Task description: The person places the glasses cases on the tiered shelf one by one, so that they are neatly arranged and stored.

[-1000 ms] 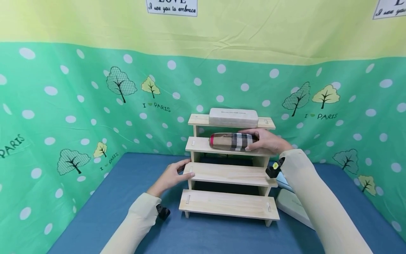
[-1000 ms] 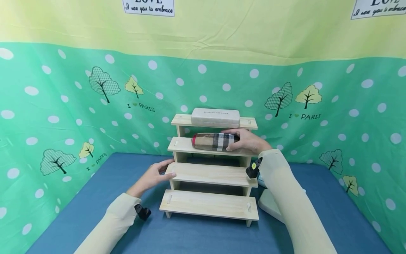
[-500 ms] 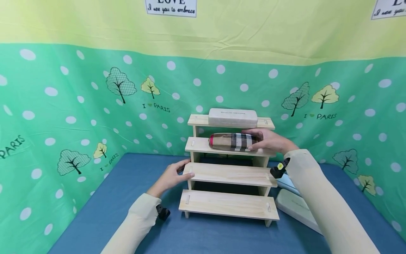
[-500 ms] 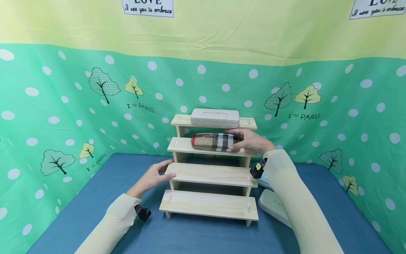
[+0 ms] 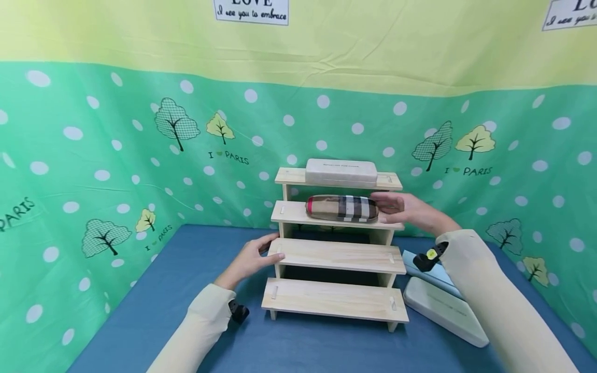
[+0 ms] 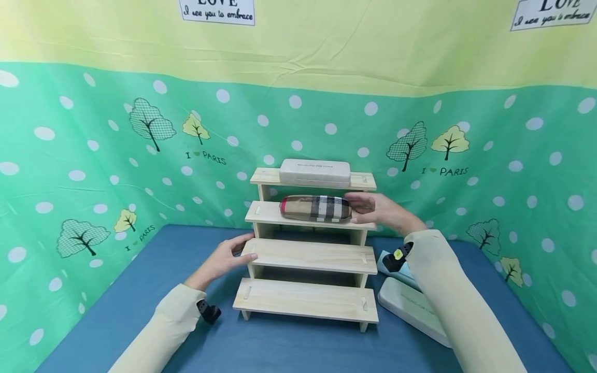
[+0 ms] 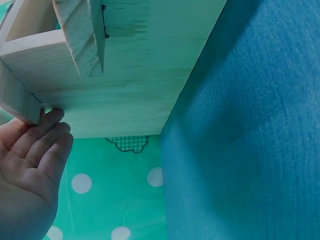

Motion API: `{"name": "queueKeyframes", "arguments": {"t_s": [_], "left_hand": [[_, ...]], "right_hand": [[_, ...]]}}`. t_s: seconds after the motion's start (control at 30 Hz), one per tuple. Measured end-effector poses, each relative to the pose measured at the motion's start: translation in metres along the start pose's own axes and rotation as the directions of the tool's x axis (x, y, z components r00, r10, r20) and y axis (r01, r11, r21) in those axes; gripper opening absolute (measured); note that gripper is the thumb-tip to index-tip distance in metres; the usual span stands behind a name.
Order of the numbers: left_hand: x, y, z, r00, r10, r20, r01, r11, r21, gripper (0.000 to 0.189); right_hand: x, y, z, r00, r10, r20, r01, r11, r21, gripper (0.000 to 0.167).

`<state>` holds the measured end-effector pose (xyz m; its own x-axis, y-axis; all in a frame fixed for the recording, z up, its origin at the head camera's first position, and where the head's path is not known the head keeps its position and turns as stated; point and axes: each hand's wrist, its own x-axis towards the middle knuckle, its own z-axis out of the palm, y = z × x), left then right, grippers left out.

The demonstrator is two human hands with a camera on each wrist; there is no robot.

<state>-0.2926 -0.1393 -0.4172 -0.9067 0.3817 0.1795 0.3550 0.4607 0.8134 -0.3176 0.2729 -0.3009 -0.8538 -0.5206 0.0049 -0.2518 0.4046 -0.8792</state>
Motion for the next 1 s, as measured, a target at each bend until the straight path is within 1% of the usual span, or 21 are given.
{"name": "queueKeyframes", "arguments": {"t_s": [0.07, 0.2, 0.37, 0.53, 0.7, 0.83, 1.0], "left_hand": [[0.000, -0.001, 0.000, 1.000, 0.000, 0.002, 0.000, 1.000, 0.006, 0.070], [0.000, -0.002, -0.001, 1.000, -0.005, -0.002, 0.005, 1.000, 0.005, 0.070], [0.000, -0.001, -0.001, 1.000, -0.001, -0.003, 0.001, 1.000, -0.002, 0.070], [0.000, 0.000, 0.000, 1.000, -0.012, -0.001, 0.012, 1.000, -0.007, 0.070], [0.000, -0.001, 0.001, 1.000, -0.008, -0.004, 0.008, 1.000, -0.010, 0.070], [-0.001, -0.001, 0.000, 1.000, -0.006, -0.005, 0.006, 1.000, -0.017, 0.070], [0.000, 0.002, 0.001, 1.000, -0.012, -0.002, 0.012, 1.000, -0.019, 0.070]], "right_hand": [[-0.005, 0.001, -0.001, 1.000, 0.003, -0.004, -0.003, 1.000, -0.012, 0.069], [-0.016, 0.002, 0.000, 1.000, -0.023, -0.002, 0.023, 0.999, -0.038, 0.068], [-0.033, 0.004, 0.000, 0.997, -0.071, -0.044, 0.069, 0.996, -0.053, 0.065], [-0.054, 0.013, -0.002, 0.991, -0.111, -0.080, 0.106, 0.992, -0.070, 0.061], [-0.076, 0.022, -0.003, 0.982, -0.157, -0.101, 0.149, 0.986, -0.075, 0.061], [-0.093, 0.030, -0.001, 0.976, -0.191, -0.106, 0.185, 0.980, -0.071, 0.059], [-0.113, 0.042, 0.003, 0.972, -0.211, -0.103, 0.206, 0.977, -0.058, 0.057]]}}
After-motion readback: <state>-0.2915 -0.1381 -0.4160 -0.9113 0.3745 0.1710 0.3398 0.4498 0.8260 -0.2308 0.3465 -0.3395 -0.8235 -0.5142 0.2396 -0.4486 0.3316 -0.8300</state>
